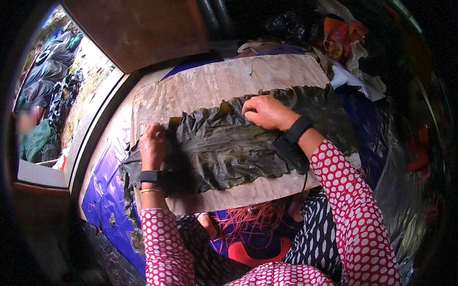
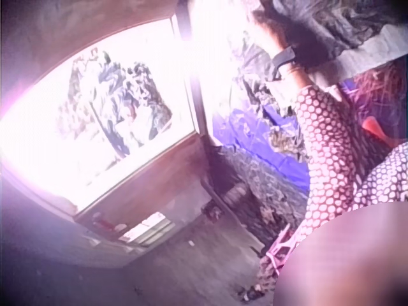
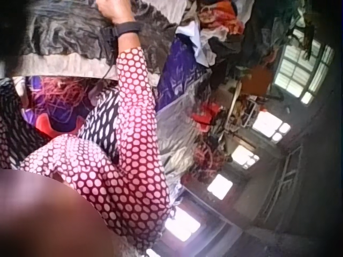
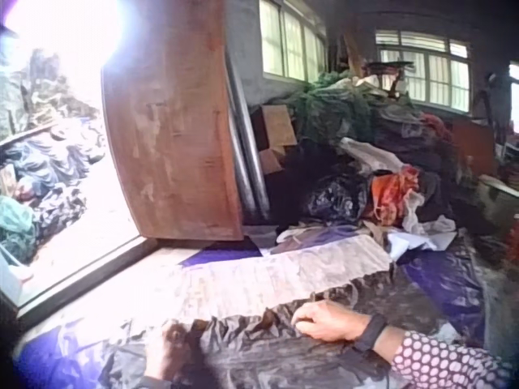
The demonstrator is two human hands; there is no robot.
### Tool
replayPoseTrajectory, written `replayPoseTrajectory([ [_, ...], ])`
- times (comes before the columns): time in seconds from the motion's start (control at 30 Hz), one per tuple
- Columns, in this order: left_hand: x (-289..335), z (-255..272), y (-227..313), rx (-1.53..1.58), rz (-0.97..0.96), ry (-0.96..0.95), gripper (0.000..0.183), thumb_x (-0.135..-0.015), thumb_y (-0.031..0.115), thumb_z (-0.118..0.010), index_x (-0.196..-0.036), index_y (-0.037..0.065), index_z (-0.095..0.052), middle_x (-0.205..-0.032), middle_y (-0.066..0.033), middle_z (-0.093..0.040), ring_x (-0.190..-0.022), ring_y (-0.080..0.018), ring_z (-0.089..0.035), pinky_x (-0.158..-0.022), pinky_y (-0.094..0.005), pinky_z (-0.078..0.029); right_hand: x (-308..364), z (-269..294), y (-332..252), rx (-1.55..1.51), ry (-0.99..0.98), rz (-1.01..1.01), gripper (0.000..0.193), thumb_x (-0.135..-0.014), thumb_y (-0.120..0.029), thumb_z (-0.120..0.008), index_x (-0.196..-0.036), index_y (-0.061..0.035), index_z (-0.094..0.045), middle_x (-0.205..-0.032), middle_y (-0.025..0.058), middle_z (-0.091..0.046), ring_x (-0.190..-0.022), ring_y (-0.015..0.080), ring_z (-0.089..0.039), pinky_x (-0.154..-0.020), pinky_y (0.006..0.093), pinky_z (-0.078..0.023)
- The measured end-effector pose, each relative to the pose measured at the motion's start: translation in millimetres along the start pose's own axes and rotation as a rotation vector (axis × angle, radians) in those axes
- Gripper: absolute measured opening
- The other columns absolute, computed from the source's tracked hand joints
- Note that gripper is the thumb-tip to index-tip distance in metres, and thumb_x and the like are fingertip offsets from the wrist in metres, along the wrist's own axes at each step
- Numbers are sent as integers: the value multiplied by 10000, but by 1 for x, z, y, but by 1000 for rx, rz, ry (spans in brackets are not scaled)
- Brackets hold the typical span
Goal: Cleaning, stacking, and flattening large dried leaves on a wooden board.
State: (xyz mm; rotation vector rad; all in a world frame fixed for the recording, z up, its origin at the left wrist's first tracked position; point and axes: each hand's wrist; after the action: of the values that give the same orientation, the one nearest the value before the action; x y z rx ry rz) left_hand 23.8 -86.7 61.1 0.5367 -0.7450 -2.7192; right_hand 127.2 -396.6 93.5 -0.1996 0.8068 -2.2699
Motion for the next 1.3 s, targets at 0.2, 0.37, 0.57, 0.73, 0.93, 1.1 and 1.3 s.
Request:
replayPoseTrajectory([
  [0.2,-4,-4,-20,-144,45,-49,273,-689,10,-560,-955,-4,-621,-1064,-206,-583,-977,-381,-552,-864,-404,-435,9,-3,10,132,36,-36,201,-783,-99,-547,-950,1,-597,-1014,131,-575,-930,312,-563,-813,376,-450],
  [0.37,4,-5,38,-163,-152,273,327,-731,16,-571,-1056,42,-587,-1148,-177,-559,-1047,-369,-522,-889,-426,-421,26,-8,10,271,63,30,195,-763,-100,-554,-944,-50,-608,-1071,97,-556,-1012,296,-530,-844,405,-442],
  [0.57,27,-27,92,-108,-420,-405,495,-730,96,-656,-1202,78,-507,-1279,-121,-490,-1190,-311,-440,-962,-421,-378,35,-8,3,353,86,11,274,-744,-91,-581,-1017,-70,-576,-1140,88,-522,-1048,291,-506,-850,402,-435],
  [0.73,31,-26,95,43,-364,-402,679,-714,85,-660,-1338,109,-392,-1234,-138,-533,-1201,-343,-434,-975,-432,-368,44,-7,17,287,122,5,322,-748,-97,-591,-1067,-64,-558,-1179,120,-499,-1063,321,-507,-870,414,-434],
  [0.93,35,-35,96,-111,-416,-454,662,-732,93,-657,-1339,150,-398,-1365,-110,-419,-1263,-357,-369,-1007,-484,-311,64,18,50,204,231,-111,267,-781,-102,-584,-1033,-14,-559,-1093,152,-538,-1011,341,-539,-864,391,-446],
  [1.1,34,-35,95,-102,-390,-402,730,-709,159,-706,-1348,75,-363,-1380,-215,-359,-1279,-363,-344,-1035,-424,-303,68,38,72,110,463,-76,260,-811,-100,-571,-1049,3,-554,-1115,168,-547,-1022,349,-538,-871,378,-437],
  [1.3,36,-42,92,-111,-387,-384,725,-702,168,-721,-1330,47,-379,-1364,-215,-380,-1269,-356,-361,-1034,-412,-316,95,54,109,189,364,-206,291,-825,-150,-556,-1076,-3,-550,-1097,171,-560,-1005,340,-550,-861,379,-438],
])
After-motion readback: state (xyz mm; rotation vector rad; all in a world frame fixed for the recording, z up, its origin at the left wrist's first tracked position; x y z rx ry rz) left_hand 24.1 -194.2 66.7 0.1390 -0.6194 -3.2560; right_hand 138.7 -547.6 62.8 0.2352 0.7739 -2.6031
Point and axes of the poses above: each hand's wrist, its own x-axis away from the middle knuckle, its own z-axis out of the back of the hand, y = z × x
